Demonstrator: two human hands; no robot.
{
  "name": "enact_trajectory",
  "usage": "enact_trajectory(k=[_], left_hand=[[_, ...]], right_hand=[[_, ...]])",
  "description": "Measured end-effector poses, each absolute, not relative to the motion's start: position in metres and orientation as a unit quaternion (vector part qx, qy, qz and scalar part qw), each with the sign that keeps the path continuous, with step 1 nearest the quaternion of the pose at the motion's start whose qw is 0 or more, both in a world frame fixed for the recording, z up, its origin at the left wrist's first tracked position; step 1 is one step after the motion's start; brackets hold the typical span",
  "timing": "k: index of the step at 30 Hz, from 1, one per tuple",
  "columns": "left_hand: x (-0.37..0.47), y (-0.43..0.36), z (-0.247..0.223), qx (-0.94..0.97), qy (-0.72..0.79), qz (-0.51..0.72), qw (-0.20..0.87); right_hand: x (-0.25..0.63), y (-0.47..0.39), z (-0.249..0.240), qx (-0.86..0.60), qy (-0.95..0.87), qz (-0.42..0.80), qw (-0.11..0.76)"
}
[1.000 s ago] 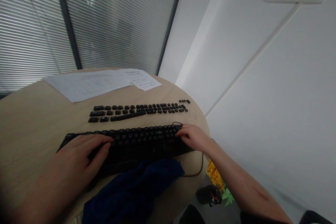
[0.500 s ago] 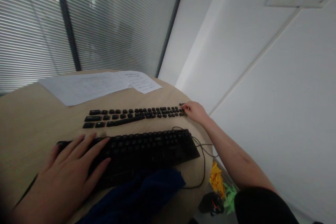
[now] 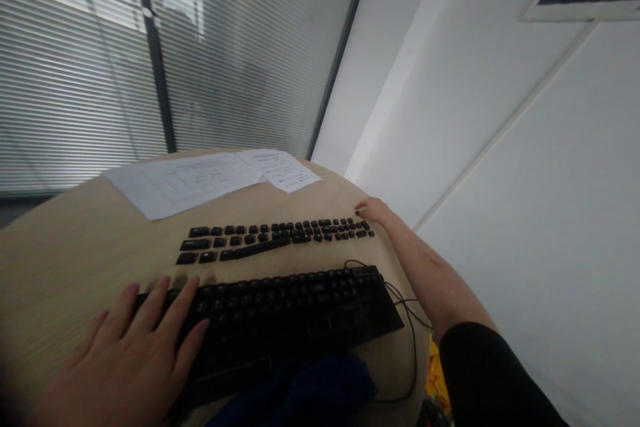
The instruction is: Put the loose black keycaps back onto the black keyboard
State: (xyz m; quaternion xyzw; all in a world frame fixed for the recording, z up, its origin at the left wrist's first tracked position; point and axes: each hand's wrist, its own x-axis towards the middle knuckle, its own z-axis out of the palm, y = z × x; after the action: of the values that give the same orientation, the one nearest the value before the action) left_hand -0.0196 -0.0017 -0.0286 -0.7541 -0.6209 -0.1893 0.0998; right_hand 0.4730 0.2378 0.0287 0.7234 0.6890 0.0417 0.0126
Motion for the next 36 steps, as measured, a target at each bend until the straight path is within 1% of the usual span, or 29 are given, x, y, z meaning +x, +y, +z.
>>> enact_trajectory(k=[6, 11, 15, 18, 22, 25, 31, 36], left_hand=[[-0.024, -0.001, -0.032, -0.767, -0.593, -0.217, 0.113], [-0.028, -0.001, -0.028, -0.789, -0.572, -0.211, 0.075], [-0.027, -0.003, -0.017, -0.782, -0.582, -0.219, 0.042], [-0.022, -0.004, -0.007, -0.772, -0.59, -0.238, 0.015], [-0.012, -0.007, 0.005, -0.772, -0.583, -0.251, 0.011], [-0.005, -0.009, 0.008, -0.782, -0.576, -0.238, 0.017], [0.001, -0.012, 0.008, -0.792, -0.562, -0.237, 0.029], [0.002, -0.014, 0.008, -0.787, -0.564, -0.249, 0.023]], right_hand=[[0.464, 0.239, 0.028, 0.716, 0.696, 0.048, -0.011], [0.449, 0.219, 0.058, 0.696, 0.71, 0.078, -0.07], [0.445, 0.165, 0.086, 0.672, 0.725, 0.092, -0.121], [0.439, 0.102, 0.091, 0.638, 0.754, 0.037, -0.149], [0.422, 0.024, 0.076, 0.609, 0.783, -0.066, -0.103], [0.407, -0.006, 0.062, 0.607, 0.784, -0.098, -0.084], [0.394, -0.011, 0.046, 0.606, 0.783, -0.1, -0.094], [0.391, -0.006, 0.045, 0.608, 0.787, -0.083, -0.067]])
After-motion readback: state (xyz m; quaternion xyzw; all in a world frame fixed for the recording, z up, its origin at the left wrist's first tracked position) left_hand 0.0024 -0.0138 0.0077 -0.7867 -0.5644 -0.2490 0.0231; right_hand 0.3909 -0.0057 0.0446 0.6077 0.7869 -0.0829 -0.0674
